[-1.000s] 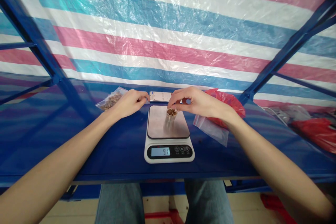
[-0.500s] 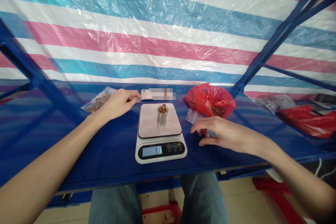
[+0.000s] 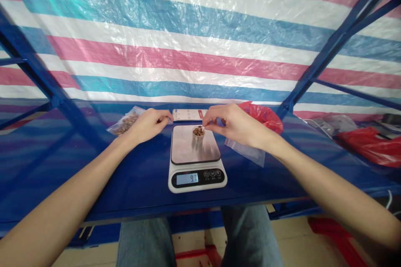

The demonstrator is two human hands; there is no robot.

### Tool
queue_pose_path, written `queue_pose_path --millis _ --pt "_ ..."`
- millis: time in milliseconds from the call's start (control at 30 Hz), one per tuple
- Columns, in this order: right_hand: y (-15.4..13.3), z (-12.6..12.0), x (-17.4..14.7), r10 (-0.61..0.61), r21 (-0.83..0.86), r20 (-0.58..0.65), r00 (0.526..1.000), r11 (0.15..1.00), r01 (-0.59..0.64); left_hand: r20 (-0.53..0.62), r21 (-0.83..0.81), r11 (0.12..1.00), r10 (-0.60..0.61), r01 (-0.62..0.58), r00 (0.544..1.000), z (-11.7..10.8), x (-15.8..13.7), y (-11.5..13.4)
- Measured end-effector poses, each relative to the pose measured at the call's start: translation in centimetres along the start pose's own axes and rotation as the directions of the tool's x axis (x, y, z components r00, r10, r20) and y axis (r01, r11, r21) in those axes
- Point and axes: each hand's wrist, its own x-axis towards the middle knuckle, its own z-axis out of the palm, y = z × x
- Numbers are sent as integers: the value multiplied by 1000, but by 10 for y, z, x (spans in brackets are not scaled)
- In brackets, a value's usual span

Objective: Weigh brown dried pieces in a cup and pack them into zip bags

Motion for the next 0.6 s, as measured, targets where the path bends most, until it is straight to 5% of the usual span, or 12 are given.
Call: queue_pose_path --millis 167,367,467,600 --pt "6 -2 -3 58 37 -35 998 998 -57 -6 -16 1000 11 -11 1000 -1 -1 1" --pt "73 -60 -40 304 -274 -242 921 889 -366 -3 -12 1000 -5 5 1000 -1 -1 2" --pt "116 -71 -59 496 -450 -112 861 747 -489 -4 -12 1000 -8 8 1000 -1 0 2" --pt "146 -46 -69 543 -415 93 835 783 -463 -5 -17 1000 -5 5 1000 1 0 1"
